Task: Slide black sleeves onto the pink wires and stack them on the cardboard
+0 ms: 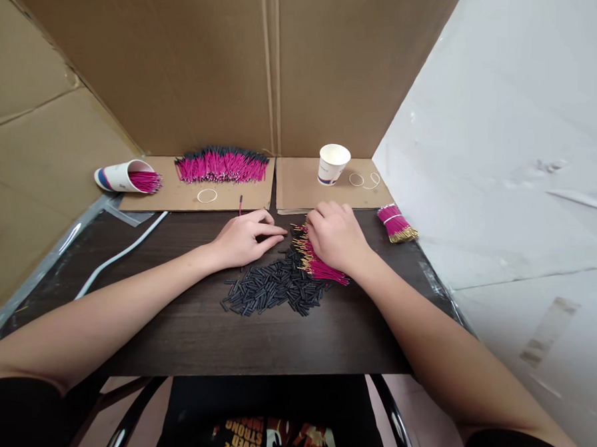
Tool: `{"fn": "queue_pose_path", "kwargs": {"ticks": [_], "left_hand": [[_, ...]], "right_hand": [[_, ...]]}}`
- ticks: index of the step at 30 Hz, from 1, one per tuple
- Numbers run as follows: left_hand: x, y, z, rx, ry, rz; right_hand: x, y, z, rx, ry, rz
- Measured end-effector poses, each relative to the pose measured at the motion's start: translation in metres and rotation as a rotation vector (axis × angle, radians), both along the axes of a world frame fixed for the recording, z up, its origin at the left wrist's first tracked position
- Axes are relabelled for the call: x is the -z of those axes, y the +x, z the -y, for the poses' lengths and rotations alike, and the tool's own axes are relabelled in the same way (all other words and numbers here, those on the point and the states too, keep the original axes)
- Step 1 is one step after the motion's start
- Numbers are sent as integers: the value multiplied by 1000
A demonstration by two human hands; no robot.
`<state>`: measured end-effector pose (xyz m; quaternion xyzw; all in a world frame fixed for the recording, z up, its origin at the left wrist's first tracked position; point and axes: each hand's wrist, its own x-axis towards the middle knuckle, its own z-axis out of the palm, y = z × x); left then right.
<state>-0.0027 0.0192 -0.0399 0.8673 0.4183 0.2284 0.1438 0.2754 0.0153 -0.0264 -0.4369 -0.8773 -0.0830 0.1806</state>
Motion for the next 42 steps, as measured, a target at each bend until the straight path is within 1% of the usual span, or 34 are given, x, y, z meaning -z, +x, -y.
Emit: {"fn": "queue_pose_path", "kwargs": {"ticks": [5,10,13,16,18,21,24,27,30,34,38,42], "left_hand": [[-1,2,-1,14,-35,72],[-3,5,0,54,-67,86],[-5,5,1,27,-89,40],[-6,5,2,22,-102,25],[-6,6,1,-1,-129,81],[-3,7,1,-60,-251,264],[0,10,-1,-59,-400,485],[4,11,-4,-62,-479,608],[7,11,-8,-71,-529,664],[9,10,-11,-81,-566,685],[6,10,-9,-72,-600,684],[3,10,-7,-48,-589,680]], "right_hand": [[-3,-6,5,-12,20,-118],[-4,-11,9,-82,13,-162],[-3,-12,10,-124,-26,-198],[-1,-14,11,-171,-108,-293],[1,-15,12,-205,-164,-366],[4,-18,13,-223,-200,-443],[6,-21,13,-232,-188,-497],[6,-23,14,-244,-136,-516],[3,-24,15,-227,-128,-507],[-1,-24,16,-200,-153,-522],[2,-23,15,-194,-154,-560],[5,-22,12,-195,-153,-570]]}}
